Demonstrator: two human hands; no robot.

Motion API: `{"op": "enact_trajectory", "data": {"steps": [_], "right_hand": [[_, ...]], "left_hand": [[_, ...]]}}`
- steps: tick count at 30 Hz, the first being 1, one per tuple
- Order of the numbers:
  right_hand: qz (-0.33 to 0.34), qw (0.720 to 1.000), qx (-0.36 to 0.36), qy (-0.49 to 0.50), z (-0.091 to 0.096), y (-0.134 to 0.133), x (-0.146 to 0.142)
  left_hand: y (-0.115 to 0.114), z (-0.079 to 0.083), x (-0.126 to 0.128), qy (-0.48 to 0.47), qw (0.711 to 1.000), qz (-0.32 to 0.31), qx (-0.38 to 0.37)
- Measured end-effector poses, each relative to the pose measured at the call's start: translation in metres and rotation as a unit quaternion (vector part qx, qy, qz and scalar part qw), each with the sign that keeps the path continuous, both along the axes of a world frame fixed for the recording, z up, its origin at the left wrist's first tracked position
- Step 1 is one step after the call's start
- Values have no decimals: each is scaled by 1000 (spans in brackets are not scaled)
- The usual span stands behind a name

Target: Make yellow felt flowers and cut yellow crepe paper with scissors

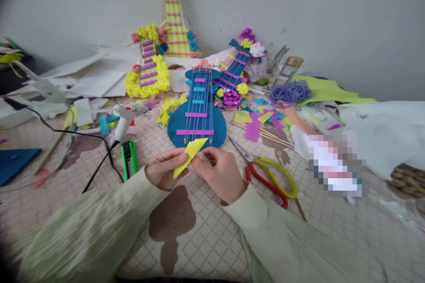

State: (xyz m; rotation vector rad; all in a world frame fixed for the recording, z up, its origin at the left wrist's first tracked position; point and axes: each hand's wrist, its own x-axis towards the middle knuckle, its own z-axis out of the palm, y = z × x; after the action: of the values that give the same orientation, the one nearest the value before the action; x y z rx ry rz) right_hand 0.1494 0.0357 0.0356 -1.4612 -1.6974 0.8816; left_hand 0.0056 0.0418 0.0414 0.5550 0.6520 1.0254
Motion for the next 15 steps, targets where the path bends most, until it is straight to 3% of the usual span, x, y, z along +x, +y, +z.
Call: {"op": "enact_trajectory", "data": {"steps": [15], "right_hand": [[-4,1000,0,3,1,-1,0]], "left_hand": [[1,0,-2,-9,1000,-19,-18]]}}
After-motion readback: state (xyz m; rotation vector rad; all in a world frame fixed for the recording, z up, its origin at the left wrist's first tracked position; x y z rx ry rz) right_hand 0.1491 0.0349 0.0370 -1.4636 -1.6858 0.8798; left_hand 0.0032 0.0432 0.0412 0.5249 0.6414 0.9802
